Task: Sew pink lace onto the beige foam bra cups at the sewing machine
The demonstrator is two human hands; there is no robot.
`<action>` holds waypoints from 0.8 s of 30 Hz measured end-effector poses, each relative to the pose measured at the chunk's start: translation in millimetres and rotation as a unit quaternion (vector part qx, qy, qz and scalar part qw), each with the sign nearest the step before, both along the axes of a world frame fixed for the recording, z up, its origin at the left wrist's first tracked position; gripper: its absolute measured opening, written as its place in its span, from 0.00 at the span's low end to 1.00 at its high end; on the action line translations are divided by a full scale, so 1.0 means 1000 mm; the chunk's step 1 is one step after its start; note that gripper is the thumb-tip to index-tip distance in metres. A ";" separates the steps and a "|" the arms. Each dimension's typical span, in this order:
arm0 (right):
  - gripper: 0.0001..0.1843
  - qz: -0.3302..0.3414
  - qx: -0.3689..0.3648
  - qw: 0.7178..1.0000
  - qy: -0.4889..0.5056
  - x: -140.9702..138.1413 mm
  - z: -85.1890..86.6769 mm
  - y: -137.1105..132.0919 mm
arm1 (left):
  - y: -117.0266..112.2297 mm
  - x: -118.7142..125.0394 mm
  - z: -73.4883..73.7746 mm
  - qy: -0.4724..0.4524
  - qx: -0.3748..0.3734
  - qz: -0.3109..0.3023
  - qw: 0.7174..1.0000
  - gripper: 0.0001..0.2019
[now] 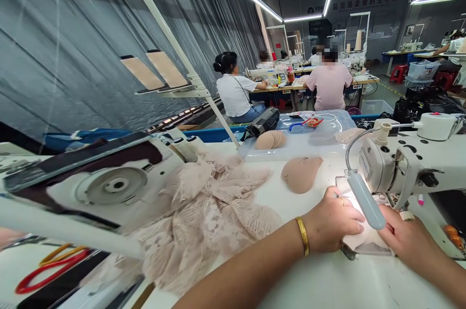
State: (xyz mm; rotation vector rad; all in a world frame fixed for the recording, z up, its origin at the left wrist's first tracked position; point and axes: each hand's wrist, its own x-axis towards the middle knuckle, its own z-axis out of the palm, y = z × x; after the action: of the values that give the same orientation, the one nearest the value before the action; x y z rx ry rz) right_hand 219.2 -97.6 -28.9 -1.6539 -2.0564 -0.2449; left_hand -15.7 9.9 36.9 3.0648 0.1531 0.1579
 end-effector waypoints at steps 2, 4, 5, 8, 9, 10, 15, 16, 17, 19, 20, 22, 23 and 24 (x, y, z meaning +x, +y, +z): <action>0.18 0.016 0.022 0.999 -0.031 0.000 0.001 -0.001 | -0.001 0.000 0.001 -0.001 0.000 -0.003 1.000 0.09; 0.18 0.020 0.048 0.997 -0.064 -0.003 0.003 -0.001 | -0.001 0.000 0.001 -0.003 0.000 -0.004 1.000 0.09; 0.16 0.015 0.058 0.995 -0.074 -0.004 0.004 -0.001 | -0.001 0.000 0.001 -0.003 0.000 -0.004 1.000 0.08; 0.13 -0.004 0.071 0.994 -0.081 -0.007 0.007 0.000 | -0.002 0.001 0.001 -0.004 -0.003 -0.006 1.000 0.07; 0.12 -0.002 0.075 0.993 -0.087 -0.007 0.008 0.001 | -0.003 0.001 0.000 -0.006 -0.003 -0.007 1.000 0.08; 0.12 -0.001 0.079 0.993 -0.092 -0.007 0.009 0.001 | -0.003 0.002 0.000 -0.009 -0.002 -0.010 1.000 0.08; 0.17 0.025 0.105 0.988 -0.107 -0.007 0.011 -0.003 | -0.004 0.004 -0.001 -0.024 0.012 -0.025 0.999 0.11; 0.18 0.040 0.106 0.988 -0.109 -0.007 0.012 -0.004 | -0.004 0.004 0.000 -0.025 0.012 -0.025 0.999 0.11; 0.19 0.057 0.101 0.988 -0.106 -0.007 0.013 -0.005 | -0.004 0.004 0.000 -0.026 0.011 -0.024 0.999 0.12; 0.18 0.091 0.072 0.990 -0.083 -0.008 0.016 -0.006 | -0.003 0.003 0.001 -0.026 0.007 -0.024 0.999 0.12; 0.17 0.106 0.052 0.991 -0.063 -0.008 0.017 -0.006 | -0.003 0.003 0.001 -0.025 0.005 -0.025 0.999 0.12; 0.17 0.127 0.008 0.992 -0.021 -0.009 0.020 -0.006 | -0.003 0.002 0.002 -0.024 0.003 -0.028 0.999 0.12; 0.18 0.133 -0.009 0.991 -0.006 -0.010 0.021 -0.006 | -0.003 0.003 0.002 -0.023 0.003 -0.029 0.999 0.12; 0.19 0.137 -0.025 0.990 0.004 -0.010 0.021 -0.006 | -0.003 0.003 0.002 -0.023 0.002 -0.030 0.999 0.11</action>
State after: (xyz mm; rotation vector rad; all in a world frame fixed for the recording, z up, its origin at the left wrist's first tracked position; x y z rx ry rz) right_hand 209.3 -103.4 -8.1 -1.3740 -2.2690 -0.0935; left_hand -12.9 7.2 39.0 3.0629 0.0571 0.2250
